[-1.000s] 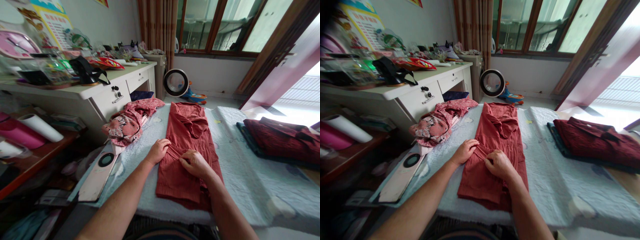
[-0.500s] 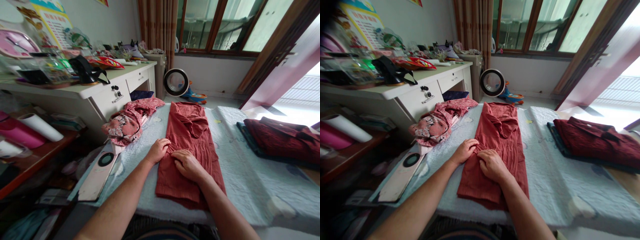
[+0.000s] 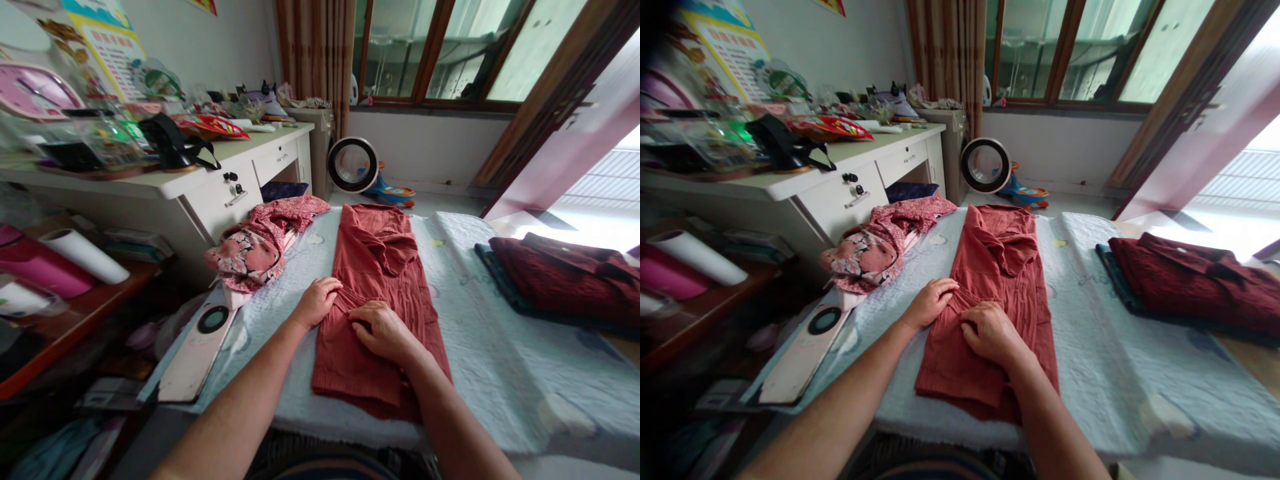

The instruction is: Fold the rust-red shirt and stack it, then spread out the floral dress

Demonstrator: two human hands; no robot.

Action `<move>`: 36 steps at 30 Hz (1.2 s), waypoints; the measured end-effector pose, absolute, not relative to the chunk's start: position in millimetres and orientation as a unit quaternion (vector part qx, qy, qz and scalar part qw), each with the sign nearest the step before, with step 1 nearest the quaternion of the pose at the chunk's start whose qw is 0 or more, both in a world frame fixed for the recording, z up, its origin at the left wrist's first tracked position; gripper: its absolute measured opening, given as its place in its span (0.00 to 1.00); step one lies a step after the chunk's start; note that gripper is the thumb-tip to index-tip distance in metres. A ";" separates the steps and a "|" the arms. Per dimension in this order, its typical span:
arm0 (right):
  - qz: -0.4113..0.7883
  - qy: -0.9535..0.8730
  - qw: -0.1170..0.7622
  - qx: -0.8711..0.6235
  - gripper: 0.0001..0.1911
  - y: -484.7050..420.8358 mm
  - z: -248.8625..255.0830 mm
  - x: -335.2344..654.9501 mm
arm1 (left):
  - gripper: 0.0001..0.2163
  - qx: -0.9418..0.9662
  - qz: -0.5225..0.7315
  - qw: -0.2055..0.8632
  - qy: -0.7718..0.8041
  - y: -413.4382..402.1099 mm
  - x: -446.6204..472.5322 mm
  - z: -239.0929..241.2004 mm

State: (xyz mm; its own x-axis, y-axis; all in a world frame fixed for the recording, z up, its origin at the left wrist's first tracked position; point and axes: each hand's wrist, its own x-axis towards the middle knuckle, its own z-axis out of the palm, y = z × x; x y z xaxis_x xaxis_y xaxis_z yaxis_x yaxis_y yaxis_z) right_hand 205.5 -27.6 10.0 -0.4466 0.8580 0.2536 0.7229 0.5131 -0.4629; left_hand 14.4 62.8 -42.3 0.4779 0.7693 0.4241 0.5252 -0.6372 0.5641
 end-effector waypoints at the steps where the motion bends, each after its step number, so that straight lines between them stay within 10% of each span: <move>1: 0.145 -0.836 0.236 -0.474 0.10 -27.6 9.8 206.3 | 0.13 0.840 0.337 0.181 0.385 62.8 14.3 -42.6; 36: 0.162 -0.805 0.324 -0.469 0.09 -25.0 2.1 212.3 | 0.12 0.838 0.331 0.189 0.390 64.2 14.8 -43.4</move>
